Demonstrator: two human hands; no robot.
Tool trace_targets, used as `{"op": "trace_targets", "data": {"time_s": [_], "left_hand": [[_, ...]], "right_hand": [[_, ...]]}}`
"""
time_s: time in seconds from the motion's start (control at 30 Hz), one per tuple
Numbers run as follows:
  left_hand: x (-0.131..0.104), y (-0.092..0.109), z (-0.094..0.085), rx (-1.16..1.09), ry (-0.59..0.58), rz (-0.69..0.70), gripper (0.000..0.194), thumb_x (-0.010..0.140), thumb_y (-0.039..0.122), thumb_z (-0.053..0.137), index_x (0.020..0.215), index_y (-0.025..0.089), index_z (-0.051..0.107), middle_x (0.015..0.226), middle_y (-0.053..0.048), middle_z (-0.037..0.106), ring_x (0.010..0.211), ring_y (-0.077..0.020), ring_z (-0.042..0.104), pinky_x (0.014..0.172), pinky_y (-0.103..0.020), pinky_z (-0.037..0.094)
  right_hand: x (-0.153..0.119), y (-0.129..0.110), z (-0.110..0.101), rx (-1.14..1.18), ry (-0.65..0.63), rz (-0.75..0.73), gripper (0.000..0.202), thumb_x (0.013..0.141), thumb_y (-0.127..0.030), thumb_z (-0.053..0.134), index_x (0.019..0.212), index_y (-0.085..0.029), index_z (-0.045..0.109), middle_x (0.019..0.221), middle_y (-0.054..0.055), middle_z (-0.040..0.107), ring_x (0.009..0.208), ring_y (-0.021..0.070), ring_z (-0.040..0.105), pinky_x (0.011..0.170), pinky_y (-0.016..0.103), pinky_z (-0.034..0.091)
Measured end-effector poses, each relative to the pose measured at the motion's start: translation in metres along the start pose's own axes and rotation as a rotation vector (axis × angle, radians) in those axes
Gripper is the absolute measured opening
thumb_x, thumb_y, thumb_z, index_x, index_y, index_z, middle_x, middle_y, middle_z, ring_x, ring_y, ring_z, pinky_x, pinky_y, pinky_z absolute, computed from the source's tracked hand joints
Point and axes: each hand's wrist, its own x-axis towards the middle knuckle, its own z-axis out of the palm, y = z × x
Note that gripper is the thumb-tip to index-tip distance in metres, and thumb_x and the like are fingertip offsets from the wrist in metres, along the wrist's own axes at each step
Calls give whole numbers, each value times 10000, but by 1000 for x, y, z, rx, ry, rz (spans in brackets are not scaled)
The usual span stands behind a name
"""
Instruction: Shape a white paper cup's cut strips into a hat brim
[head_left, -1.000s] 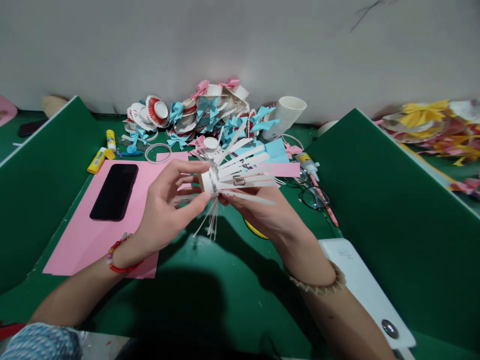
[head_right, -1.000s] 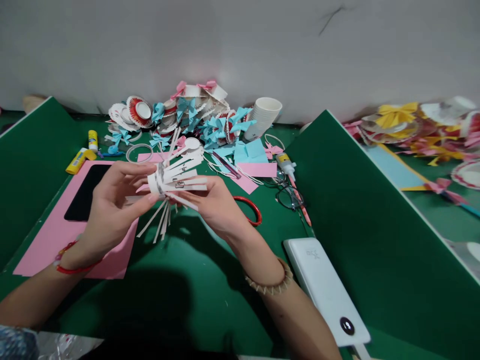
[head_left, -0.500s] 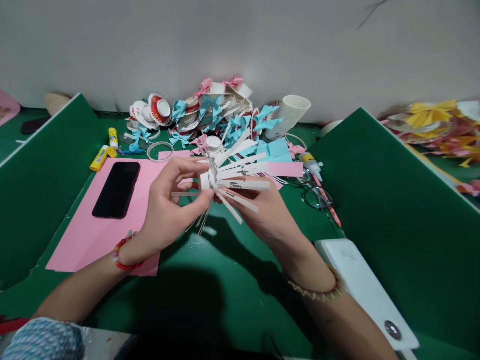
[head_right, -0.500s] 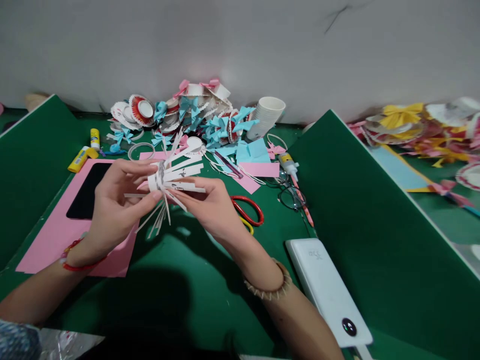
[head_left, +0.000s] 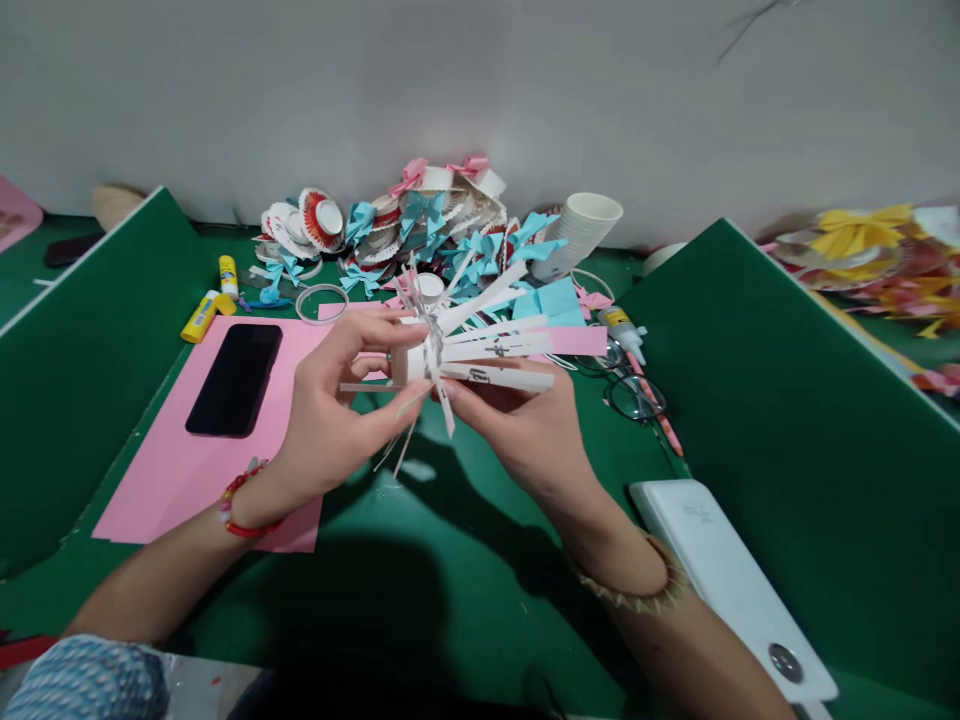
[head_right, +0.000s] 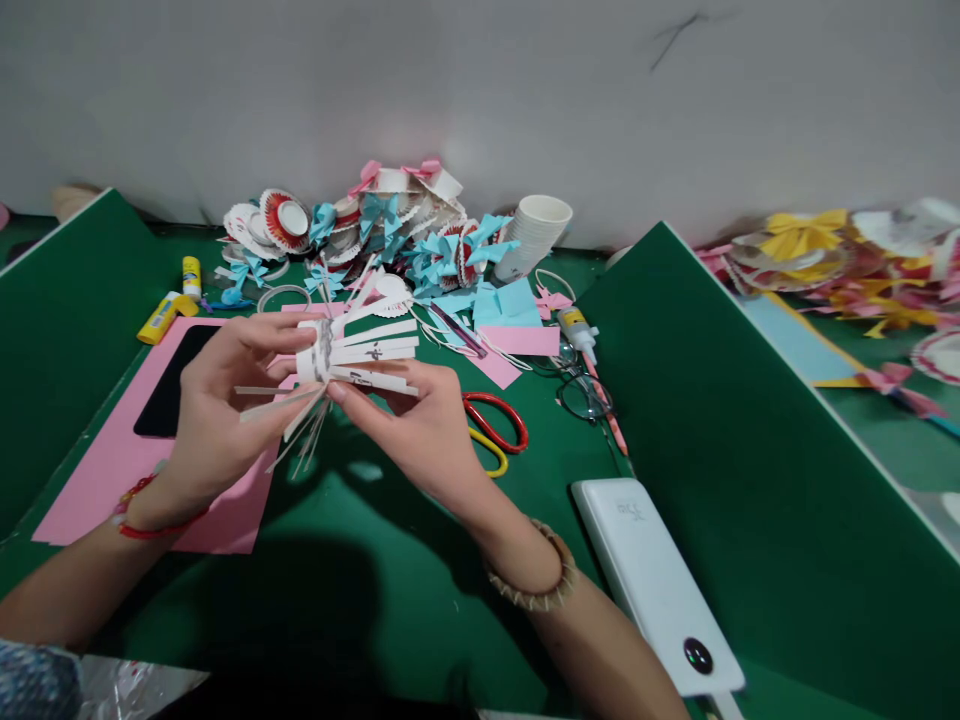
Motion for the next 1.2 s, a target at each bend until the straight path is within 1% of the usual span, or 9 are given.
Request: {"op": "trace_targets", "data": {"time_s": [0.13,0.23,0.33,0.47,0.67,0.83,0.93,1.1,1.2], "left_hand": [[6,2,-6,11,-70,-25,279,701,175,698,971,208,638,1124,-62,622,1124,-236,560,752,-282,563],[8,1,-9,35,-86,-21,293,706,174,694,993,216,649,1120,-50,638,1100,-228,576,751,-281,562],[8,-1,-9,31,-97,-12,315,717,188,688,1027,230,646,1091,-33,655,1029,-212,611,749,-290,565],[7,-1,-8,48,-89,-9,310,732,204,679,1038,232,641,1111,-44,644,1023,-216,608,747,-306,564],[7,-4,-8,59,-86,123,320,730,179,685,1037,267,653,1162,-61,591,1118,-244,545,753,-329,556],[12,-7,-16,138,-166,198,328,734,201,690,1050,283,661,1145,-55,594,1104,-234,547,801,-344,541],[17,-8,-22,163,-249,184,331,725,239,704,1050,289,667,1131,-56,603,1087,-227,556,820,-346,532],[20,-12,-24,132,-308,152,359,689,289,736,1043,300,675,1044,-57,621,1054,-219,558,812,-340,522],[19,-12,-23,165,-301,88,371,694,306,730,1059,291,668,1066,-58,622,1052,-219,553,800,-331,520]], "right_hand": [[1,-1,-2,-35,-23,-19,144,693,-113,684,742,-238,736,794,-6,744,771,168,684,743,304,551],[1,1,-2,6,-54,38,90,674,-154,719,711,-234,732,751,-7,736,769,181,678,743,319,543],[0,7,-1,156,-103,150,81,668,-256,745,742,-228,731,759,3,729,783,189,669,764,336,533],[-3,14,1,408,-197,296,208,704,-363,717,881,-253,718,939,13,722,918,189,651,889,361,495],[-4,16,3,487,-270,328,243,712,-392,704,922,-272,709,1018,2,706,1014,190,615,972,380,448],[-4,14,1,408,-200,276,165,716,-276,712,879,-251,705,964,1,718,985,185,625,959,387,453],[-2,12,-1,388,-193,311,176,692,-243,729,865,-242,695,964,5,716,941,179,636,936,375,467],[3,11,-6,374,-200,433,215,615,-242,770,813,-227,689,867,-7,717,816,154,637,811,324,511],[4,10,-8,322,-184,447,206,590,-246,782,767,-200,685,809,-8,699,741,135,608,669,271,507]]}}
